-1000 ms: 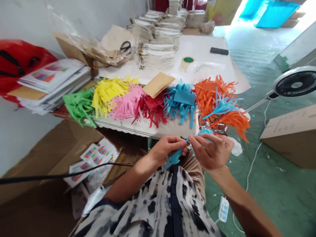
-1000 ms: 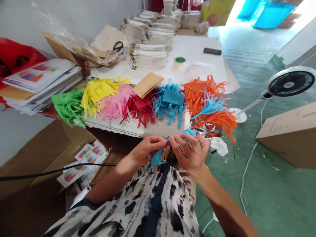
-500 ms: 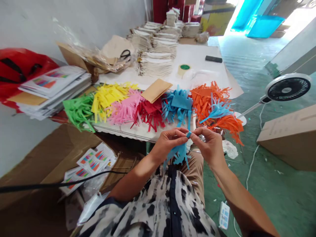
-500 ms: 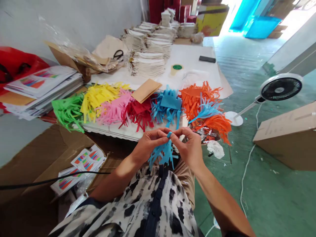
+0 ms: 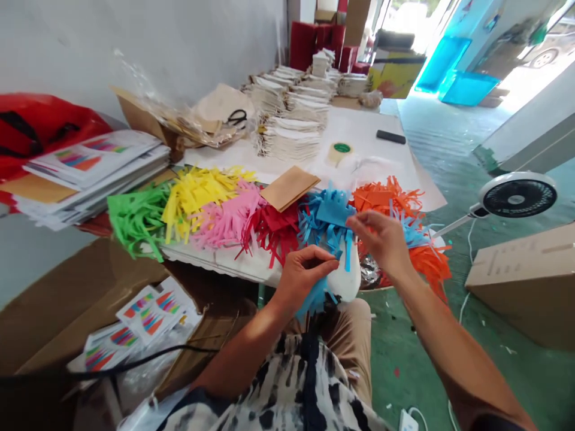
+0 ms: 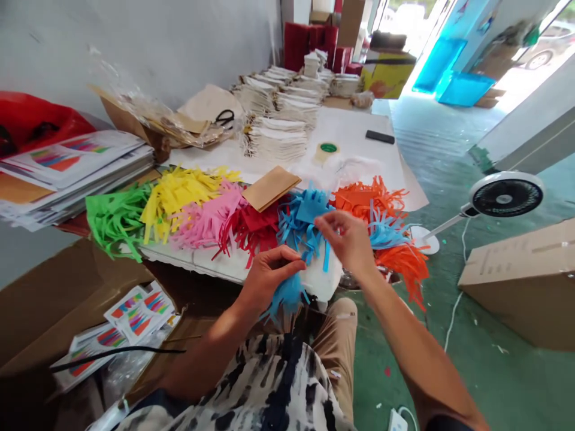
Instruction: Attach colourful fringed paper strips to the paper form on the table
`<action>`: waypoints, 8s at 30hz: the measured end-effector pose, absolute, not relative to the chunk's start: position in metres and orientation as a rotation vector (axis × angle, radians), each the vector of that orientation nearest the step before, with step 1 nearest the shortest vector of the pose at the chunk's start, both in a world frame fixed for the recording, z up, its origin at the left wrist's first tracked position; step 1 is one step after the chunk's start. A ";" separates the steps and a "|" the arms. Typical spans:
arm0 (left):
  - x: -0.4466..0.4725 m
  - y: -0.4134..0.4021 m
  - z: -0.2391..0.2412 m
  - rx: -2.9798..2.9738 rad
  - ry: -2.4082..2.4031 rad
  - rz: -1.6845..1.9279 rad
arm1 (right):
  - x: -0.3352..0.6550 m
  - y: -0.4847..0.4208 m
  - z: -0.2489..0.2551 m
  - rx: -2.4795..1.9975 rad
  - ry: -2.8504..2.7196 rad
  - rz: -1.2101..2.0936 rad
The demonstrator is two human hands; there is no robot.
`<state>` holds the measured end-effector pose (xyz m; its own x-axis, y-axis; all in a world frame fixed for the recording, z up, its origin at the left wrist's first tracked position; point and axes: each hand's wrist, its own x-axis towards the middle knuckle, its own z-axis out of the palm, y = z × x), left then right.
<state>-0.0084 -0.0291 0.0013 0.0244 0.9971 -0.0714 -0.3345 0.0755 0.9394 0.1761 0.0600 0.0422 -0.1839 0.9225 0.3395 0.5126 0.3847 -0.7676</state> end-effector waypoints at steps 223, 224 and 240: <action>-0.135 0.063 -0.039 2.066 1.896 1.409 | 0.082 0.097 0.121 -0.752 -1.683 -0.113; -0.135 0.059 -0.035 2.048 1.873 1.427 | 0.090 0.089 0.126 -0.775 -1.654 -0.137; -0.037 -0.054 0.091 2.171 1.191 1.770 | 0.135 -0.054 0.095 -0.883 -1.839 -0.239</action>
<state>-0.0374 -0.0538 0.0906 0.0198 0.6139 0.7891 0.4997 -0.6897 0.5240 0.1350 -0.0535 0.0950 -0.1938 0.4610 0.8660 0.6669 0.7093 -0.2284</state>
